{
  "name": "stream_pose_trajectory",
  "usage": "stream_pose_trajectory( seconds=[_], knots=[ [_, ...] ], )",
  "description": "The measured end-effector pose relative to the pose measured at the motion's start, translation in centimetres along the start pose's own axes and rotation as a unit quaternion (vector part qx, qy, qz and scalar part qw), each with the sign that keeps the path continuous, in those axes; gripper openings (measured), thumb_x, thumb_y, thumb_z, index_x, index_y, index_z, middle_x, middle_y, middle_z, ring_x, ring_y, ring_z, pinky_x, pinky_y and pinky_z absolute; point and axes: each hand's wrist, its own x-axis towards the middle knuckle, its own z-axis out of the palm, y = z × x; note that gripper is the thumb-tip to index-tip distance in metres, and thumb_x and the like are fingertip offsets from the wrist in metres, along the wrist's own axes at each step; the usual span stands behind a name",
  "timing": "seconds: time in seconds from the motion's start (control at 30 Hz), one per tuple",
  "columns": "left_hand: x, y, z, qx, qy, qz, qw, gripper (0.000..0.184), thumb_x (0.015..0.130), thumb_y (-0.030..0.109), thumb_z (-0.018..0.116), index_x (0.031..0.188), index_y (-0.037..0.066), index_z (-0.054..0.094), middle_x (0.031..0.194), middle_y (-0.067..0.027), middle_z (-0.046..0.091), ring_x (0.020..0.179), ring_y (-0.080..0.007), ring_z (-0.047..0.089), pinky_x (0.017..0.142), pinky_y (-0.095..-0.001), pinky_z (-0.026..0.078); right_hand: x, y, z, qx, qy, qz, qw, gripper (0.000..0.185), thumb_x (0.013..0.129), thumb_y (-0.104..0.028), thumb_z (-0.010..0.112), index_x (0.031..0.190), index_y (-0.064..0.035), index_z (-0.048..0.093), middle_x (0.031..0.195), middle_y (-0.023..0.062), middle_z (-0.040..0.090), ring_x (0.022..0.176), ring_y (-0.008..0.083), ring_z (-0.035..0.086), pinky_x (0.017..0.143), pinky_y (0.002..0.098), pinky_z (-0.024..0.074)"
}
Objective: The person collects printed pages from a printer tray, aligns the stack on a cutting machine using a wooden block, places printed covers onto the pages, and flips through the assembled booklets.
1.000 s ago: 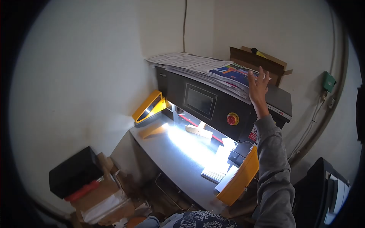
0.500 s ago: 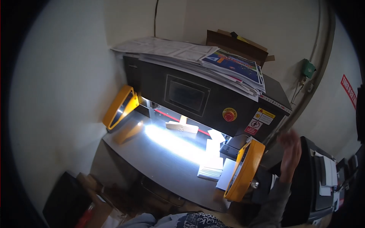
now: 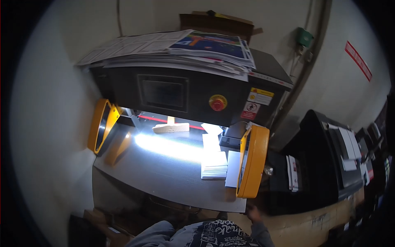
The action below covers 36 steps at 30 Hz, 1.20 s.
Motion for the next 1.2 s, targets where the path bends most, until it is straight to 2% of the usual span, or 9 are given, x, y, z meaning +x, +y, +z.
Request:
stream_pose_trajectory(
  seconds=[0.1,0.2,0.33,0.37,0.5,0.67,0.83,1.03,1.2],
  knots=[
    [-0.6,-3.1,-3.3,0.009,-0.050,0.056,0.997,0.035,0.085,0.036,0.063,0.104,0.009,0.071,0.096,-0.0117,0.071,0.086,-0.0260,0.067,0.081,-0.0388,0.051,3.0,10.7,3.1,-0.393,-0.094,-0.216,0.889,0.031,0.096,-0.024,0.046,0.112,-0.0044,0.064,0.094,0.0133,0.069,0.088,0.0301,0.067,0.075,0.0374,0.0518],
    [-0.1,-7.5,-4.0,0.002,-0.102,0.119,0.988,0.035,0.084,0.037,0.063,0.104,0.009,0.071,0.096,-0.0117,0.071,0.086,-0.0262,0.067,0.082,-0.0390,0.051,5.3,23.7,6.2,-0.321,-0.164,-0.130,0.924,0.033,0.095,-0.032,0.046,0.110,-0.0118,0.067,0.103,0.0157,0.067,0.096,0.0366,0.063,0.083,0.0408,0.0505],
    [-0.2,-7.7,-2.8,0.018,-0.189,0.110,0.976,0.033,0.085,0.036,0.061,0.103,0.009,0.070,0.096,-0.0121,0.070,0.088,-0.0268,0.067,0.081,-0.0399,0.051,-1.7,17.4,2.0,-0.297,-0.125,-0.255,0.912,0.037,0.090,-0.036,0.053,0.106,-0.0049,0.067,0.107,0.0194,0.065,0.095,0.0342,0.064,0.084,0.0379,0.0498],
    [-0.2,-7.6,-2.3,0.030,-0.210,0.102,0.972,0.032,0.085,0.035,0.061,0.102,0.010,0.070,0.096,-0.0123,0.070,0.088,-0.0270,0.067,0.081,-0.0402,0.051,-2.4,17.9,1.7,-0.205,-0.033,-0.020,0.978,0.025,0.086,-0.022,0.057,0.102,-0.0074,0.069,0.100,0.0137,0.067,0.092,0.0286,0.065,0.084,0.0338,0.0505],
    [-2.1,-6.5,-2.9,0.096,-0.316,0.080,0.940,0.030,0.086,0.034,0.058,0.101,0.011,0.070,0.097,-0.0129,0.069,0.091,-0.0278,0.066,0.081,-0.0414,0.051,-1.9,24.8,-1.3,-0.144,0.043,0.116,0.982,0.023,0.085,-0.019,0.060,0.094,0.0007,0.069,0.084,0.0152,0.069,0.074,0.0235,0.067,0.070,0.0354,0.0524],
    [3.0,-4.4,2.8,0.188,-0.409,0.054,0.891,0.028,0.087,0.033,0.056,0.098,0.012,0.070,0.098,-0.0136,0.068,0.094,-0.0288,0.065,0.080,-0.0428,0.051,-2.9,25.5,-4.5,-0.227,0.008,0.114,0.967,0.027,0.087,-0.024,0.058,0.094,-0.0009,0.069,0.090,0.0141,0.069,0.074,0.0239,0.066,0.069,0.0360,0.0527],
    [6.3,0.2,9.4,0.271,-0.481,0.011,0.833,0.026,0.088,0.032,0.053,0.096,0.013,0.069,0.098,-0.0143,0.067,0.097,-0.0298,0.065,0.080,-0.0443,0.051,-3.4,25.1,-12.1,-0.013,-0.017,0.163,0.986,0.030,0.090,-0.025,0.058,0.108,-0.0019,0.064,0.091,0.0082,0.069,0.078,0.0187,0.068,0.060,0.0307,0.0504],
    [7.9,5.9,15.6,0.148,-0.411,-0.251,0.864,0.038,0.087,0.036,0.048,0.099,0.007,0.070,0.108,-0.0190,0.065,0.102,-0.0353,0.062,0.088,-0.0452,0.048,-3.2,24.8,-28.7,0.170,0.231,-0.069,0.956,0.016,0.091,-0.012,0.057,0.100,0.0005,0.062,0.078,0.0072,0.066,0.066,0.0151,0.063,0.060,0.0298,0.0500],
    [10.2,9.9,16.2,0.068,-0.235,-0.364,0.899,0.030,0.083,0.030,0.060,0.093,0.004,0.072,0.096,-0.0199,0.068,0.093,-0.0336,0.066,0.082,-0.0400,0.051,-9.0,11.9,-47.0,-0.006,0.518,-0.258,0.816,0.018,0.094,-0.015,0.055,0.104,-0.0022,0.062,0.079,0.0058,0.062,0.066,0.0129,0.059,0.061,0.0277,0.0482]
  ],
)
